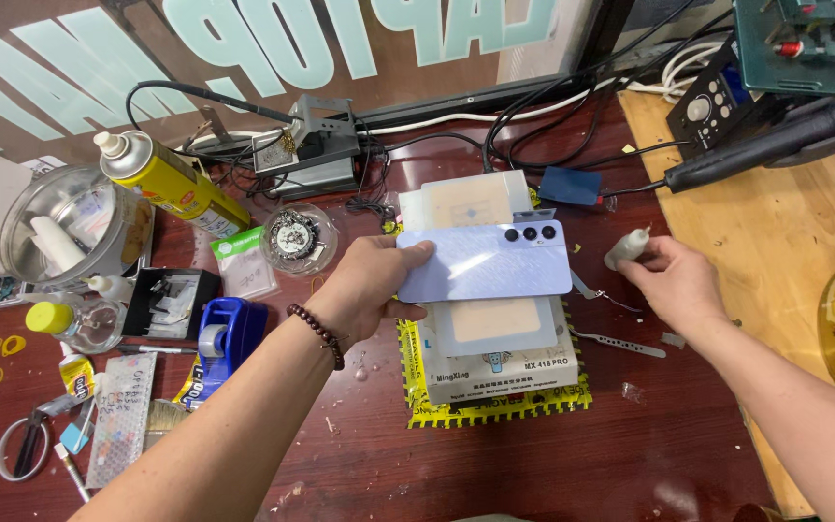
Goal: The person aligns a light blue phone back cover over the phone body on the workbench, presses it into place, and runs a small tool along the edges to seat it. They briefly work on the phone screen, apply liquid from a small bottle, and repeatedly press and reposition the back cover to secure it.
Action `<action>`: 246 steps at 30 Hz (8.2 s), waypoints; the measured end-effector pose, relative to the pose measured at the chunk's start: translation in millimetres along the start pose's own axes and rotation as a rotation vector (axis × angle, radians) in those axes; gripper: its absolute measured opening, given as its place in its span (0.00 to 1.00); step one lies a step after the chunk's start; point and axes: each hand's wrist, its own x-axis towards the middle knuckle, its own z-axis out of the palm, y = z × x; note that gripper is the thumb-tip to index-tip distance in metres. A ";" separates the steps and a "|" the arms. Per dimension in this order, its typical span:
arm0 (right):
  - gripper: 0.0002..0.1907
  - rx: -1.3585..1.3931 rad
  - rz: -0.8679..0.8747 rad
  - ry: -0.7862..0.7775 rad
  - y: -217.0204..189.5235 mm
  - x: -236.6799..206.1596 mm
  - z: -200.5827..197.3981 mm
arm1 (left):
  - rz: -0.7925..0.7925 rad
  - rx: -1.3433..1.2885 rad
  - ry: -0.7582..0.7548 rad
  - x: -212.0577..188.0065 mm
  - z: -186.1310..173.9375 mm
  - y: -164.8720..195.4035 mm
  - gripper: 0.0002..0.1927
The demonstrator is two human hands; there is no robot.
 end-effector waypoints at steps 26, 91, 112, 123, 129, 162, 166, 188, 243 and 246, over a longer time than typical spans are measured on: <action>0.16 -0.107 -0.667 0.095 -140.6 -66.5 -79.6 | 0.001 -0.030 -0.023 -4.0 0.5 2.3 0.18; 0.04 -0.120 -1.143 -0.066 -216.2 -24.3 -9.7 | 0.110 -0.013 -0.103 10.4 8.1 -5.7 0.20; 0.07 -0.160 -0.824 -0.383 -256.5 -11.0 7.9 | 0.129 -0.003 -0.095 9.8 3.7 -3.6 0.21; 0.06 -0.154 -0.768 -0.425 -272.5 -14.2 24.7 | 0.127 0.043 -0.090 11.6 1.7 -1.1 0.21; 0.04 -0.142 -1.287 -0.179 -270.3 -22.0 27.3 | 0.115 0.094 -0.067 5.5 -0.9 3.9 0.22; 0.07 -0.346 -1.164 -0.264 -224.2 0.4 -29.3 | 0.097 -0.031 -0.088 9.6 2.6 0.5 0.22; 0.06 -0.312 -1.167 -0.213 -218.5 -3.4 -30.7 | 0.103 -0.011 -0.095 11.0 1.1 0.3 0.23; 0.03 -0.101 -1.246 -0.203 -251.8 -14.0 20.7 | 0.115 0.040 -0.086 14.3 -0.1 0.0 0.20; 0.05 -0.244 -1.224 -0.211 -234.5 -4.9 -6.6 | 0.084 -0.055 -0.069 15.5 -1.3 -0.5 0.22; 0.05 -0.248 -1.125 -0.264 -245.6 -6.5 -9.8 | 0.097 -0.050 -0.088 12.6 -3.0 1.7 0.22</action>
